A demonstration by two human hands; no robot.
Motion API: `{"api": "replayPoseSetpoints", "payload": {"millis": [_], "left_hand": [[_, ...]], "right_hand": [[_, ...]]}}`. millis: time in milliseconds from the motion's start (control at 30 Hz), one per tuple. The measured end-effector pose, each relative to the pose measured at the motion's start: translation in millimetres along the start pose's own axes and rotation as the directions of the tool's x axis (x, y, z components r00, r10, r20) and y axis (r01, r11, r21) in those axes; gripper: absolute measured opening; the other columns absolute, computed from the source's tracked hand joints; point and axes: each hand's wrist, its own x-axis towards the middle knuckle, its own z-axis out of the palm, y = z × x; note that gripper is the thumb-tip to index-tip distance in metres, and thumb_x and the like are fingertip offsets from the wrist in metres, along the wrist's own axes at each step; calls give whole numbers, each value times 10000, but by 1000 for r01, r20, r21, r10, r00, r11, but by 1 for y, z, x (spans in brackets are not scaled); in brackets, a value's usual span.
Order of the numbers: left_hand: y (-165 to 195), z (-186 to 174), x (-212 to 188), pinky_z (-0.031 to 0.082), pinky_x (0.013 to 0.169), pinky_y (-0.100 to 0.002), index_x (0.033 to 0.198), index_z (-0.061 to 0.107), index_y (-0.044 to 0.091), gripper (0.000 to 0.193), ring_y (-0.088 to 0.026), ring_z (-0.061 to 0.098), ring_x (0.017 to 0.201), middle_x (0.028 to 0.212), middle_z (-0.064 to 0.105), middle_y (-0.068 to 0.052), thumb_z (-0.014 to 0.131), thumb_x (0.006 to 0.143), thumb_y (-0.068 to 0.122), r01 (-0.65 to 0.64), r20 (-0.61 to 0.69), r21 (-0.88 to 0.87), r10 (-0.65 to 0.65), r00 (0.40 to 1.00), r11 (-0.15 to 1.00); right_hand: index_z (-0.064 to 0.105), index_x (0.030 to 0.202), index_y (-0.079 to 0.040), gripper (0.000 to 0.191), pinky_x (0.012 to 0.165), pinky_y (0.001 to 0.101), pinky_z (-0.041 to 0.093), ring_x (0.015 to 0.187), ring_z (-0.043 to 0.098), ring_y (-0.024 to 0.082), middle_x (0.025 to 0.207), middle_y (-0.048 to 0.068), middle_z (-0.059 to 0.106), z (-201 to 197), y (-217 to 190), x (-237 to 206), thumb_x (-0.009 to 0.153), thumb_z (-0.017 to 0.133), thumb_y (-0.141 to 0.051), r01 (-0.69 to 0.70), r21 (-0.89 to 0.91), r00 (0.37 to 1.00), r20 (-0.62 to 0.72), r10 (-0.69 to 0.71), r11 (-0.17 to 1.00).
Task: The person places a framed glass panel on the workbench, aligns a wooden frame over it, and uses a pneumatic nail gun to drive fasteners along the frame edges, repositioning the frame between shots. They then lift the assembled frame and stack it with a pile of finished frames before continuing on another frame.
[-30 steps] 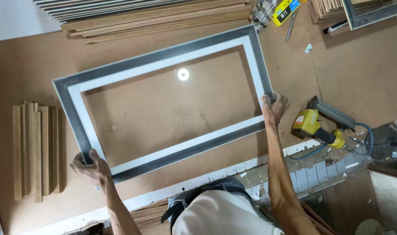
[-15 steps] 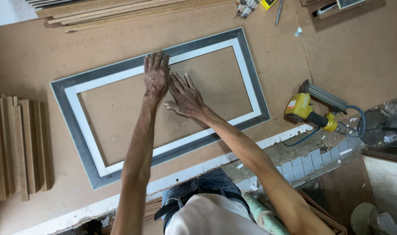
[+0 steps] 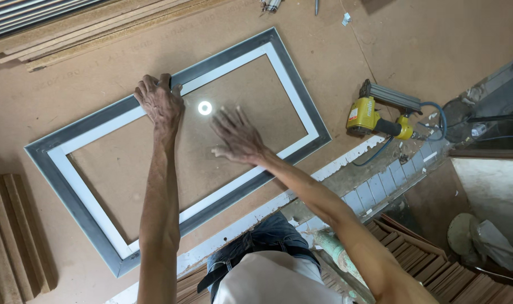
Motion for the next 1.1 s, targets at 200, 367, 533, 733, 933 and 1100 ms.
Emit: {"api": "replayPoseSetpoints", "payload": {"millis": [200, 367, 533, 733, 933, 1100], "left_hand": [[-1, 0, -11, 364, 951, -542, 1097, 733, 104, 343, -346, 521, 1057, 1069, 567, -156, 847, 833, 291, 63, 9, 9, -63, 998, 998], [23, 20, -13, 330, 1062, -601, 1214, 705, 109, 373, -405, 519, 1147, 1158, 579, -190, 805, 887, 259, 70, 47, 2, -70, 996, 998], [81, 68, -10, 5, 1230, -663, 1596, 465, 196, 538, -468, 197, 1525, 1624, 324, -293, 557, 1099, 381, -150, 197, 16, 144, 970, 989], [148, 102, -15, -22, 1239, -631, 1594, 379, 153, 635, -364, 113, 1574, 1700, 169, -186, 419, 1064, 501, -272, 367, 59, 233, 901, 960], [153, 94, -13, -17, 1262, -601, 1613, 325, 86, 766, -361, 100, 1580, 1699, 167, -168, 429, 1039, 583, -317, 434, 15, 279, 857, 948], [142, 93, -14, -8, 1232, -589, 1600, 288, 66, 930, -355, 109, 1554, 1681, 157, -186, 463, 936, 693, -363, 514, -29, 326, 794, 931]], "right_hand": [[144, 1601, 45, 1049, 1256, 595, -20, 1586, 52, 391, 1698, 232, 60, -34, 97, 22, 975, 120, -796, -315, 17, 928, -206, 311, 949], [247, 1629, -75, 878, 1302, 581, 106, 1586, 159, 344, 1709, 166, 151, 20, 33, -6, 1031, 239, -718, 203, 117, 955, -245, -170, 972], [636, 1359, -159, 491, 926, 330, 651, 987, 730, 145, 1436, 85, 657, 44, 75, -137, 905, 762, -296, 10, 863, 959, -151, 240, 506], [637, 1004, 53, 89, 556, 219, 591, 727, 722, 238, 908, 193, 707, 33, 239, -284, 925, 605, 27, 355, 904, 90, 221, 971, -238], [682, 1000, -29, 160, 885, 509, 637, 901, 752, 298, 962, 108, 746, 27, 307, -270, 842, 664, -52, 697, 609, 74, 465, 882, -379], [602, 846, -58, 116, 938, 516, 634, 847, 707, 320, 856, 120, 676, 1, 310, -255, 748, 649, -18, 741, 574, 212, 295, 932, -350]]}}
